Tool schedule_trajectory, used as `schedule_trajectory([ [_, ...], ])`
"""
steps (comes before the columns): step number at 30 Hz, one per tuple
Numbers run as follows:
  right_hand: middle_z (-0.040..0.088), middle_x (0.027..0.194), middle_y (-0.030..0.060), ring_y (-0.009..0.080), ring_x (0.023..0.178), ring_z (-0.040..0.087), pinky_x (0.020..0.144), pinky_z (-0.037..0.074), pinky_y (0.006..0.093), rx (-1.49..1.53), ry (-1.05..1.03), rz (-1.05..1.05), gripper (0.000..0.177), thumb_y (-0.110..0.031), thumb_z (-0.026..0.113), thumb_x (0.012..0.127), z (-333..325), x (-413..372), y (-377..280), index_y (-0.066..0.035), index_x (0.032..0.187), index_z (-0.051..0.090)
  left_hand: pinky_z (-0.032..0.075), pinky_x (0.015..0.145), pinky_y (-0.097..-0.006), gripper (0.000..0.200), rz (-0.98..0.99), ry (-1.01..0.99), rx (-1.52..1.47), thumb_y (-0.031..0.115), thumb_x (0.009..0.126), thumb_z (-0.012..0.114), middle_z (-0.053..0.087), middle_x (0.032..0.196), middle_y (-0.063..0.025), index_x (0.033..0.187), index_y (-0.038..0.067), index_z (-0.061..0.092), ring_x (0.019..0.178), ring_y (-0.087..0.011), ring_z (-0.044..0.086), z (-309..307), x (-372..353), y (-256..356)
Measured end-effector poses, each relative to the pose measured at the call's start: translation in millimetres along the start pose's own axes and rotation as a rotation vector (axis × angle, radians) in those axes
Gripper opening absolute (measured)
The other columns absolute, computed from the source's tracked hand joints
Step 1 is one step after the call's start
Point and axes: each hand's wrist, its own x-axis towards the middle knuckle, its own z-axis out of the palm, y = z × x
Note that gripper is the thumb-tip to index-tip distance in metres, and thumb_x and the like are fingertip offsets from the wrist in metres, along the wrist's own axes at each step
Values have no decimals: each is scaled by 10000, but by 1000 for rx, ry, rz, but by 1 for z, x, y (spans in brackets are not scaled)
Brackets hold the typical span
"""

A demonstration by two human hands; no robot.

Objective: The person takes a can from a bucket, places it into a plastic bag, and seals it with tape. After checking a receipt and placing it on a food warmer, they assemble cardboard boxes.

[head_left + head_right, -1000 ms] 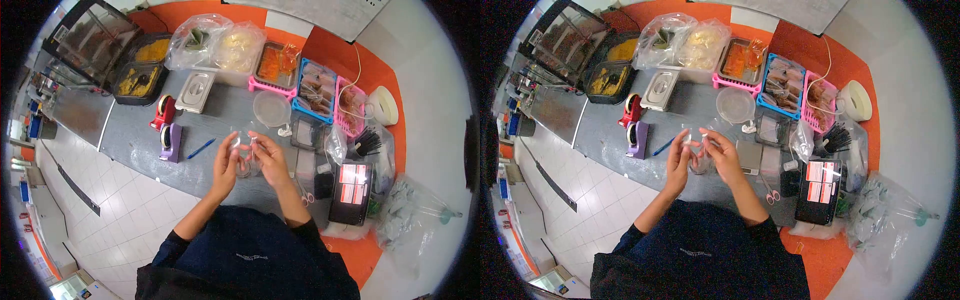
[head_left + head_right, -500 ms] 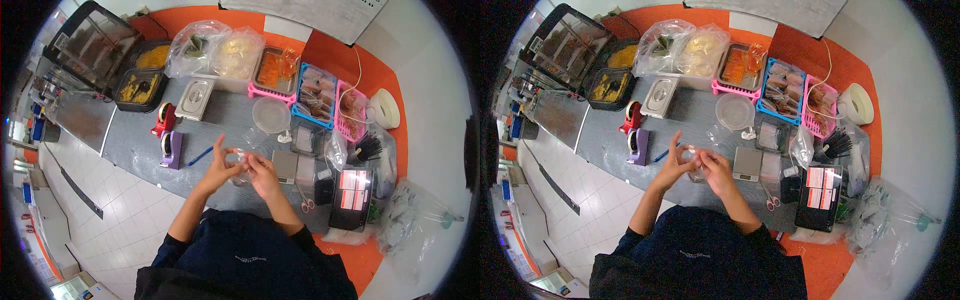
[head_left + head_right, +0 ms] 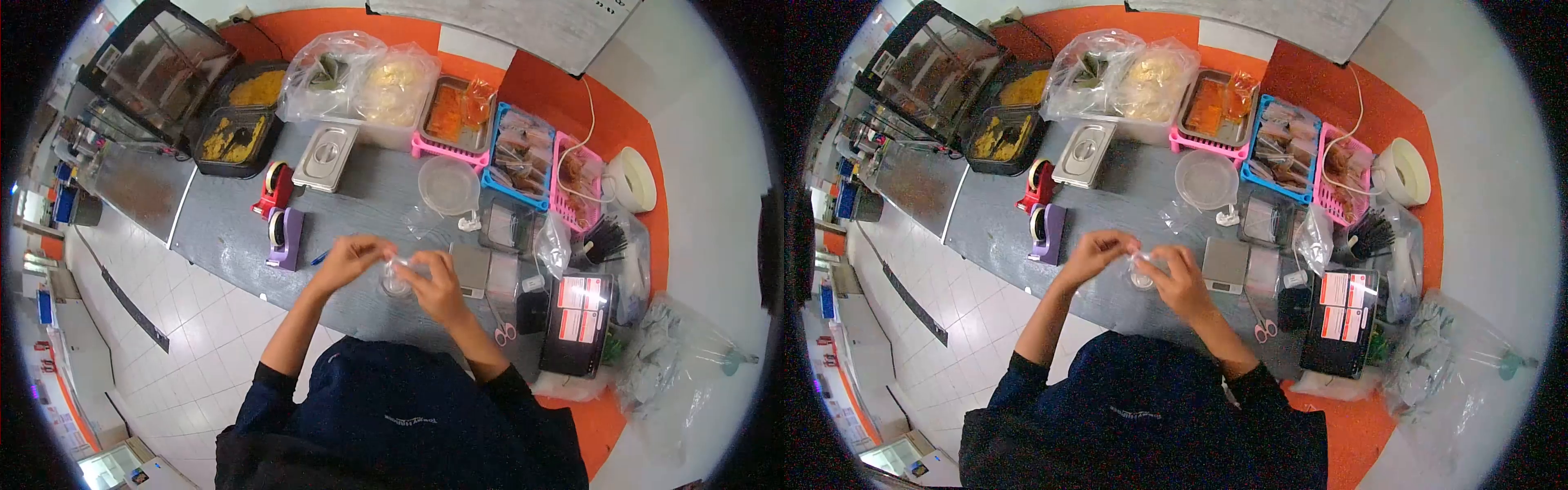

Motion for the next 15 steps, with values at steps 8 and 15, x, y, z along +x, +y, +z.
schedule_trajectory([
  [8, 564, 886, 57, 174, 807, 550, 680, 459, 273, 386, 105, 358, 191, -11, 666, 745, 3, -62, -22, -75, 925, 666, 465, 780, -270, 106, 40, 236, 18, 74, 845, 561, 620, 876, -61, 897, -12, 593, 842, -139, 598, -23, -1, -39],
  [15, 593, 776, 43, 106, 652, 543, 557, 431, 221, 631, 138, 380, 104, -28, 680, 762, 5, -29, -2, -37, 861, 650, 457, 783, -270, 89, 78, 258, -135, 84, 858, 522, 575, 832, -44, 907, 15, 552, 785, -126, 560, 10, 2, -2],
])
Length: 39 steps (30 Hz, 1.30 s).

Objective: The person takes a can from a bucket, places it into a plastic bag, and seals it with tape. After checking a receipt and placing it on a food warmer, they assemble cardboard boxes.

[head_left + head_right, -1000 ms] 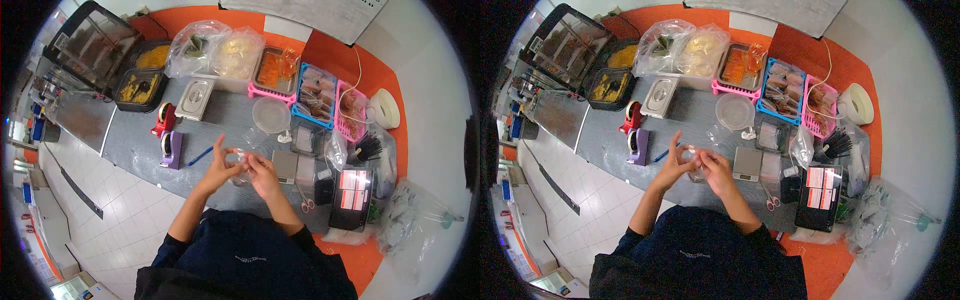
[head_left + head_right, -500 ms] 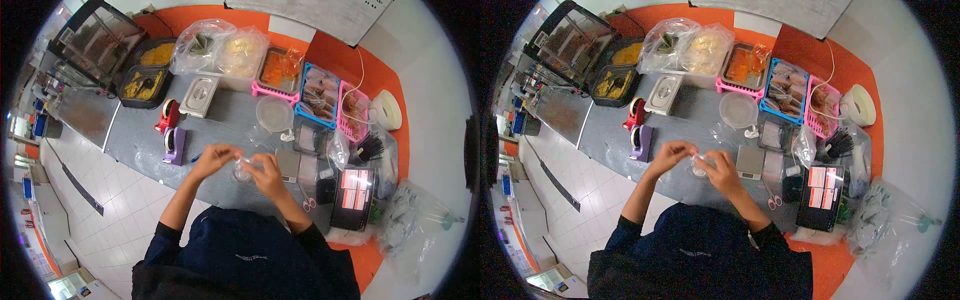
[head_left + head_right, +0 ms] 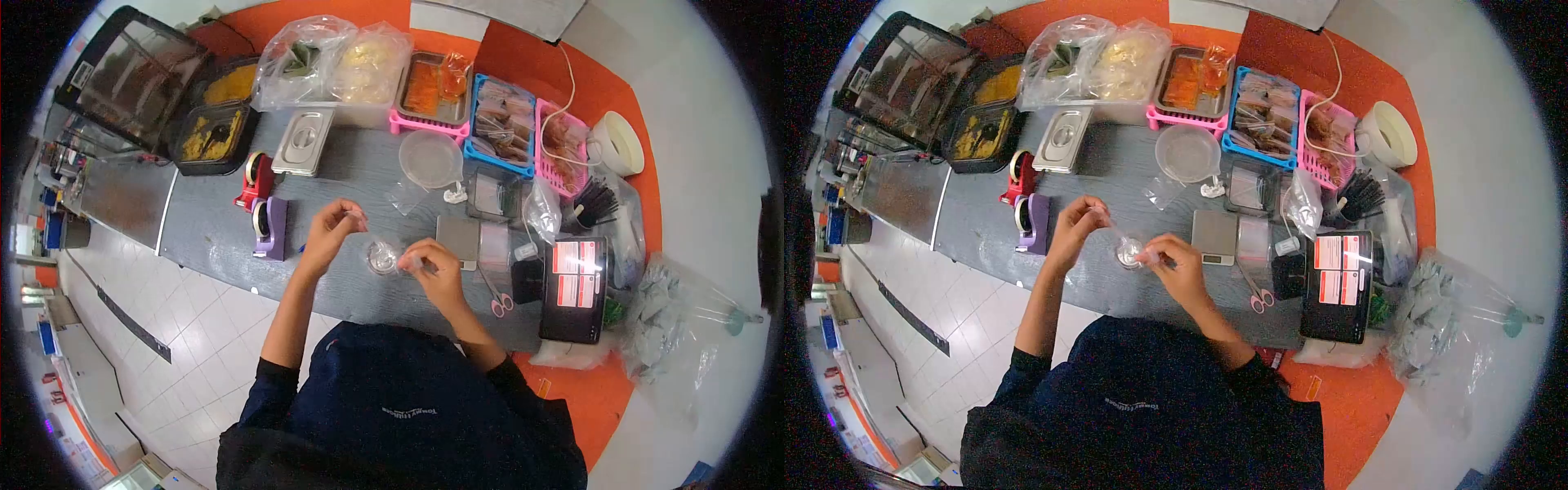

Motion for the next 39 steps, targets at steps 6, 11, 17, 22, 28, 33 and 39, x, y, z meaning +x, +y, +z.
schedule_trajectory([
  [6, 545, 742, 4, 94, 692, 491, 600, 387, 218, 464, 13, 352, 96, -83, 635, 830, 6, 7, 4, -22, 903, 640, 427, 813, -288, 93, 8, 76, -445, 100, 882, 497, 521, 783, -19, 950, 39, 515, 776, -123, 527, 14, -4, -10],
  [11, 585, 798, -11, 64, 700, 491, 650, 377, 210, 840, 192, 382, 370, -114, 565, 887, 0, 16, -10, -28, 1241, 501, 463, 732, -300, 181, 36, 53, -477, 133, 877, 538, 541, 769, -29, 1034, 64, 480, 691, -112, 516, 4, -5, -15],
  [17, 619, 886, 30, 138, 748, 533, 686, 411, 260, -84, 22, 236, 531, -95, 664, 775, 13, 18, -37, -63, 1269, 473, 454, 489, -238, 326, 112, -143, 268, 43, 828, 516, 644, 888, -87, 1134, 42, 404, 553, -132, 548, 27, -20, 52],
  [22, 610, 842, 21, 141, 711, 527, 631, 417, 270, -333, 21, 210, 419, -54, 639, 762, 39, 20, -29, -55, 1163, 520, 495, 482, -260, 405, 76, -520, 277, 45, 804, 510, 650, 966, -113, 1186, 33, 377, 610, -164, 617, 15, -10, 68],
  [28, 485, 663, -21, 60, 582, 450, 553, 376, 214, 136, 197, 364, 370, 13, 510, 803, 41, 23, -80, -58, 1166, 499, 520, 627, -286, 324, 197, -184, 131, 200, 909, 502, 545, 1071, -107, 1162, 29, 391, 705, -168, 602, -13, 38, 13],
  [33, 477, 665, -23, 56, 599, 460, 567, 384, 201, 115, 366, 329, 384, 20, 494, 806, 32, 12, -184, -45, 1185, 481, 463, 834, -409, 604, -295, -292, 54, 515, 883, 459, 488, 1163, -124, 1227, 26, 370, 957, -235, 553, -54, 43, -134],
  [39, 522, 672, 20, 109, 606, 507, 616, 420, 235, -120, 636, -13, 421, -11, 503, 813, 17, -29, -316, 11, 1226, 426, 388, 925, -560, 848, -852, -887, -771, 700, 817, 341, 344, 1372, -165, 1373, 64, 263, 1222, -361, 396, 73, -29, -33],
])
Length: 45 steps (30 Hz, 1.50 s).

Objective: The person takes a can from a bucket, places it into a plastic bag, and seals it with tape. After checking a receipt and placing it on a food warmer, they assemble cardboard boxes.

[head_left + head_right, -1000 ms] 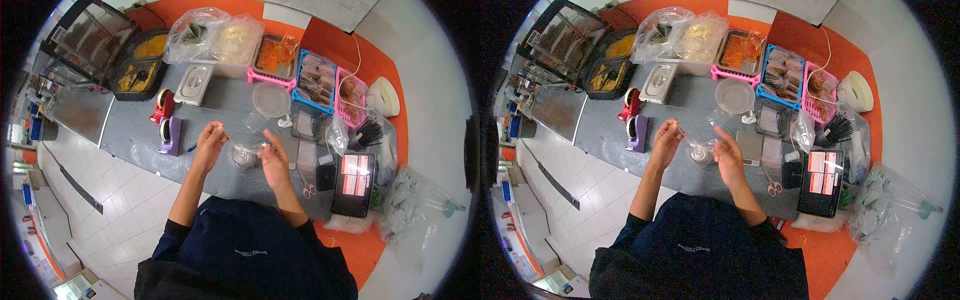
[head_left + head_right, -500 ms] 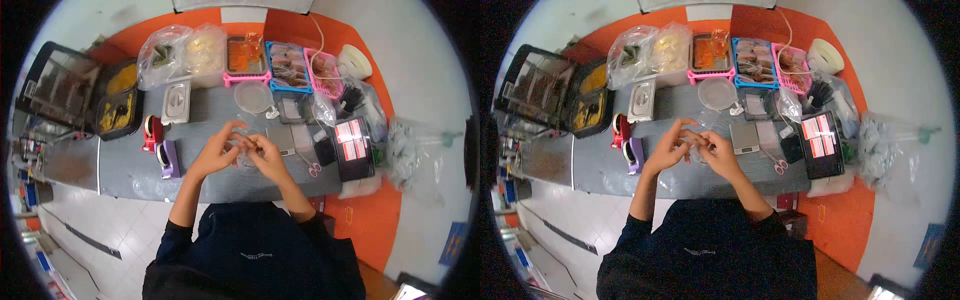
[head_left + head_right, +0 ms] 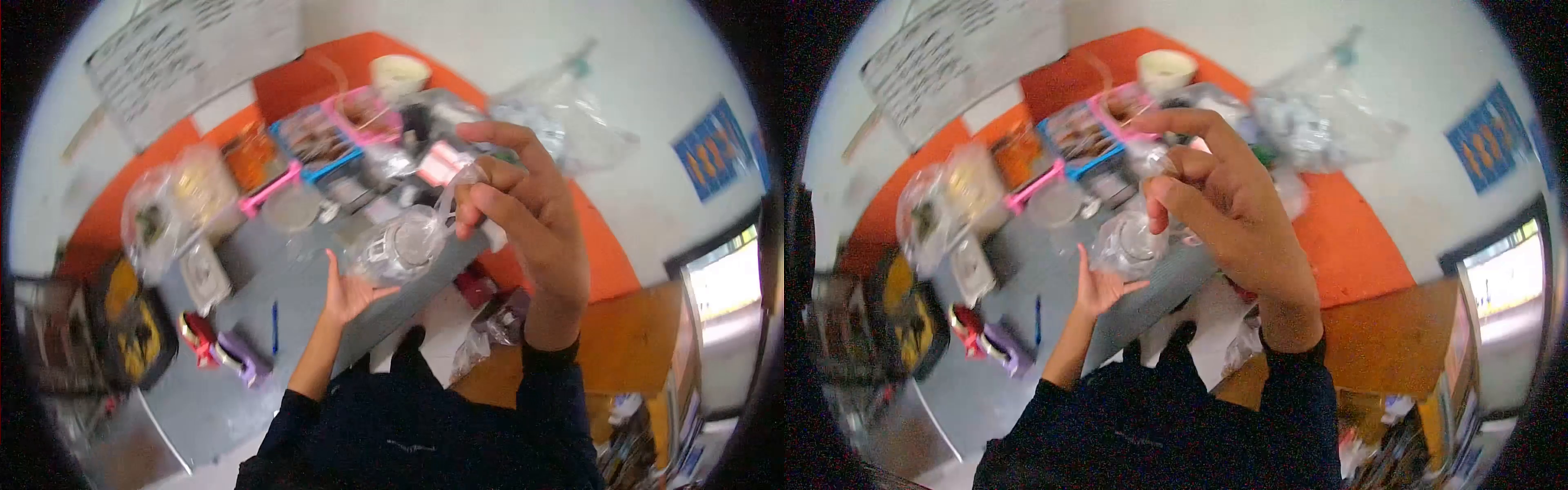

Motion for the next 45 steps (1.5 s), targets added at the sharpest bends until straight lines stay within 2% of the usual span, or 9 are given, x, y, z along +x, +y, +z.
schedule_trajectory([
  [1, 521, 671, 26, 118, 622, 515, 633, 430, 247, -86, 3, -32, 412, -27, 498, 828, -12, -6, -16, 11, 1232, 423, 361, 941, -598, 870, -33, -290, -99, 712, 806, 333, 287, 1419, -163, 1404, 91, 222, 1247, -384, 365, 30, 10, -6],
  [7, 576, 742, 83, 160, 641, 532, 673, 457, 298, -467, 224, -233, 393, -219, 565, 867, -101, -63, -109, -18, 1196, 488, 428, 903, -558, 787, -444, -384, -43, 672, 833, 343, 366, 1366, -168, 1377, 106, 290, 1190, -377, 433, 131, 69, -103],
  [14, 581, 776, 93, 181, 741, 578, 725, 487, 283, -1065, 730, -99, 402, -66, 534, 820, -184, -163, -247, 54, 1191, 435, 447, 904, -523, 825, -1073, -649, -208, 695, 822, 329, 417, 1294, -241, 1353, 64, 321, 1117, -374, 503, 267, 109, -291],
  [21, 562, 859, 120, 197, 832, 573, 803, 469, 295, -1394, 1003, -154, 446, -48, 516, 785, -263, -276, -342, 51, 1213, 440, 235, 1073, -473, 928, -980, -938, 206, 747, 790, 280, 311, 1395, -196, 1396, 47, 212, 1287, -330, 309, 411, 118, -464],
  [27, 552, 904, 135, 188, 866, 558, 815, 472, 297, -1425, 1073, -121, 459, -63, 511, 779, -344, -332, -388, 52, 1217, 435, 207, 1097, -442, 1066, -1155, -1069, 289, 778, 753, 295, 294, 1377, -255, 1349, -96, 167, 1294, -343, 294, 479, 147, -572],
  [30, 550, 894, 130, 183, 842, 540, 771, 465, 295, -1473, 1364, -6, 487, -95, 520, 744, -388, -352, -398, 43, 1205, 447, 210, 1096, -439, 1081, -1176, -1007, 353, 771, 753, 315, 274, 1373, -283, 1338, -123, 150, 1294, -354, 291, 498, 165, -617],
  [31, 549, 882, 124, 181, 826, 530, 747, 456, 293, -1528, 1257, -19, 493, -109, 523, 729, -405, -368, -400, 34, 1195, 454, 210, 1096, -439, 1081, -1174, -1020, 358, 771, 753, 315, 274, 1373, -283, 1338, -123, 150, 1294, -354, 291, 503, 176, -633],
  [35, 549, 842, 97, 173, 800, 509, 703, 430, 283, -1464, 1254, -63, 438, -98, 517, 722, -452, -394, -391, 10, 1144, 477, 202, 1099, -436, 1025, -1267, -970, 447, 730, 794, 316, 253, 1384, -282, 1341, -120, 144, 1293, -357, 293, 514, 206, -669],
  [45, 588, 872, 125, 158, 767, 554, 607, 460, 239, -1633, 1761, -382, 304, -35, 511, 790, -559, -405, -343, 11, 1091, 528, 263, 1073, -427, 888, -1327, -1019, 686, 671, 854, 288, 359, 1336, -243, 1335, -73, 225, 1257, -319, 362, 545, 276, -723],
])
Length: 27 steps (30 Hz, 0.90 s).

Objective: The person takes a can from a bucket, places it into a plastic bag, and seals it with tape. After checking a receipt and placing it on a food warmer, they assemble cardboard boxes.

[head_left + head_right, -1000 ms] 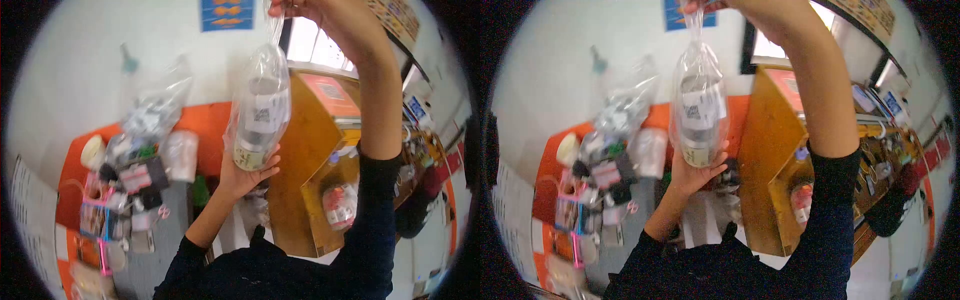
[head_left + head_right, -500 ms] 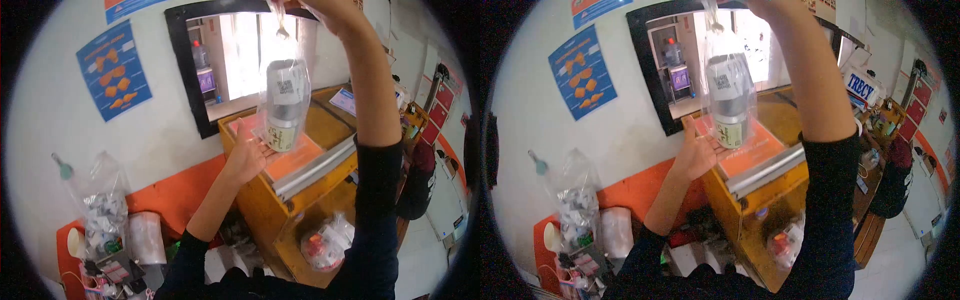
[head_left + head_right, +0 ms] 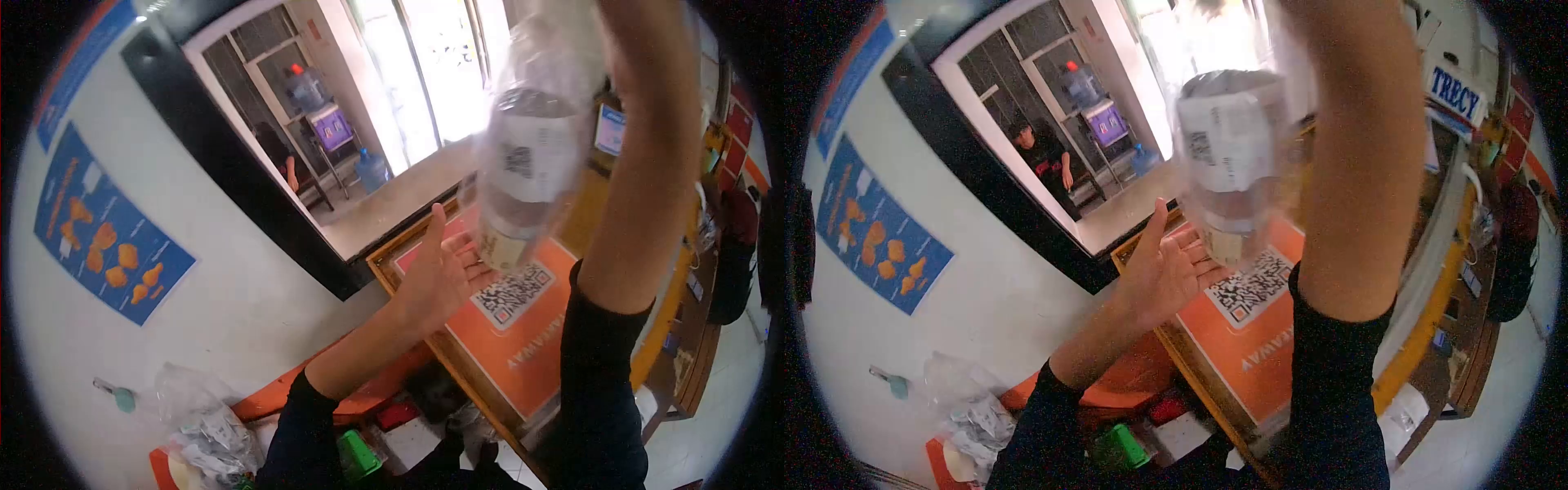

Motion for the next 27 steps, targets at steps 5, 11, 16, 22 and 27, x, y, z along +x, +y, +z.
schedule_trajectory([
  [5, 598, 859, 133, 170, 745, 568, 607, 467, 257, 26, 88, -45, 273, -50, 516, 792, 26, -12, 40, 3, 1059, 545, 287, 1058, -415, 774, -87, -1, -133, 605, 892, 302, 408, 1306, -207, 1307, -49, 293, 1222, -289, 405, -14, 5, 8],
  [11, 610, 843, 142, 184, 718, 585, 606, 477, 278, 53, 69, -62, 239, -67, 522, 794, 56, -12, 78, -7, 1021, 567, 291, 1054, -392, 637, -94, 28, -215, 478, 925, 378, 440, 1280, -169, 1281, -48, 334, 1189, -254, 423, -26, 16, 16],
  [16, 620, 829, 150, 196, 695, 599, 606, 484, 296, 45, -19, -68, 212, -81, 528, 796, 89, 6, 97, -15, 989, 585, 304, 1045, -390, 519, 17, 63, -277, 373, 922, 436, 479, 1197, -157, 1225, -45, 392, 1188, -253, 416, -45, 30, 30],
  [22, 632, 813, 160, 210, 669, 615, 606, 493, 318, 40, -127, -43, 184, -99, 534, 798, 130, 47, 126, -25, 951, 606, 292, 1041, -477, 432, 242, 349, -487, 213, 893, 486, 368, 1198, -187, 1192, -52, 323, 1156, -297, 388, -90, 47, 54],
  [27, 646, 775, 147, 239, 709, 636, 651, 497, 341, -27, -230, 7, 124, -95, 566, 776, 165, 50, 144, -79, 881, 630, 247, 1047, -515, 458, 457, 549, -378, 207, 901, 464, 243, 1269, -203, 1217, -51, 256, 1220, -315, 271, -109, 64, 64],
])
